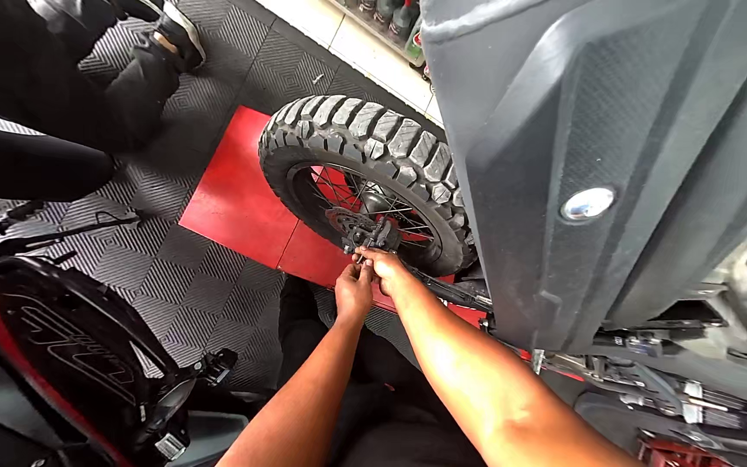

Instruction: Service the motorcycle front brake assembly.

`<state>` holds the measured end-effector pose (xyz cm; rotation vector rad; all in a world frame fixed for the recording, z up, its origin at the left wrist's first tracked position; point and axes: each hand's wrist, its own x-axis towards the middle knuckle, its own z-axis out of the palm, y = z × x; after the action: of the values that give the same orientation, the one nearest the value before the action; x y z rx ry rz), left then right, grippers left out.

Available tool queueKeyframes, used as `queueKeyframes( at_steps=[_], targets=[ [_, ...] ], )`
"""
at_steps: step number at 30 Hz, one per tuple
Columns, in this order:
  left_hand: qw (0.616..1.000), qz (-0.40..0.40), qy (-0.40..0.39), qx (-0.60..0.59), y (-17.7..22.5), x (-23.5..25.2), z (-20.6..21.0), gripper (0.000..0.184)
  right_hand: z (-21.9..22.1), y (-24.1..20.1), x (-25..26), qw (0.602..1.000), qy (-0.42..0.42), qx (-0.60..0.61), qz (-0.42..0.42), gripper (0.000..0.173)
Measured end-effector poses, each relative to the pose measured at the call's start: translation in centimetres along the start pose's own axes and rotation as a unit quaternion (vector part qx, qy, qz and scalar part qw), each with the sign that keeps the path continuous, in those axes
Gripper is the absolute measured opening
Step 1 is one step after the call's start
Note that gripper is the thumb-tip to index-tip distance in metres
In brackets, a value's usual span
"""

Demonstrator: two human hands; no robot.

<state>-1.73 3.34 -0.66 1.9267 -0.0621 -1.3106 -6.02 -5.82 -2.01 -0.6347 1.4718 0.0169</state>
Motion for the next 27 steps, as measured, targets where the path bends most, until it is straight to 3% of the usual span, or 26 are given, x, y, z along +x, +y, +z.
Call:
queueKeyframes(
  at_steps=[3,8,10,12,14,17,19,24,27],
  targets=[
    [0.996,0.02,0.039,0.081,-0.7,1.1,-1.6,0.035,-0.2,-0.2,-0.6,1.0,0.0,0.0,0.018,0.025],
    [0.989,-0.012,0.057,-0.133,-1.7,2.7,-0.8,0.046,0.0,-0.1,-0.9,0.999,0.028,-0.033,0.006,0.03],
    [0.983,-0.019,0.075,-0.164,-2.0,2.5,0.0,0.038,0.3,0.0,-0.9,0.999,0.046,-0.024,-0.01,0.03],
    [0.989,-0.009,0.099,-0.109,-2.1,2.4,0.6,0.03,0.7,0.1,-0.7,0.998,0.058,-0.021,-0.021,0.029],
    [0.994,0.013,0.097,0.043,-2.3,1.7,0.1,0.036,0.8,0.3,-0.9,0.997,0.062,-0.018,-0.031,0.028],
    [0.966,0.073,0.056,0.24,-2.6,0.9,-0.8,0.049,0.8,0.6,-0.3,0.997,0.064,-0.002,-0.045,0.023],
    [0.951,0.083,0.049,0.292,-2.8,0.6,-1.0,0.052,0.8,1.1,0.0,0.997,0.065,0.003,-0.045,0.023],
    [0.946,0.033,0.01,0.322,-1.4,1.3,-1.0,0.042,0.6,1.2,0.2,0.997,0.073,-0.001,-0.038,0.025],
    [0.99,-0.01,-0.032,0.137,-2.2,1.7,-0.5,0.048,0.7,1.2,0.4,0.996,0.077,-0.01,-0.037,0.028]
  ],
)
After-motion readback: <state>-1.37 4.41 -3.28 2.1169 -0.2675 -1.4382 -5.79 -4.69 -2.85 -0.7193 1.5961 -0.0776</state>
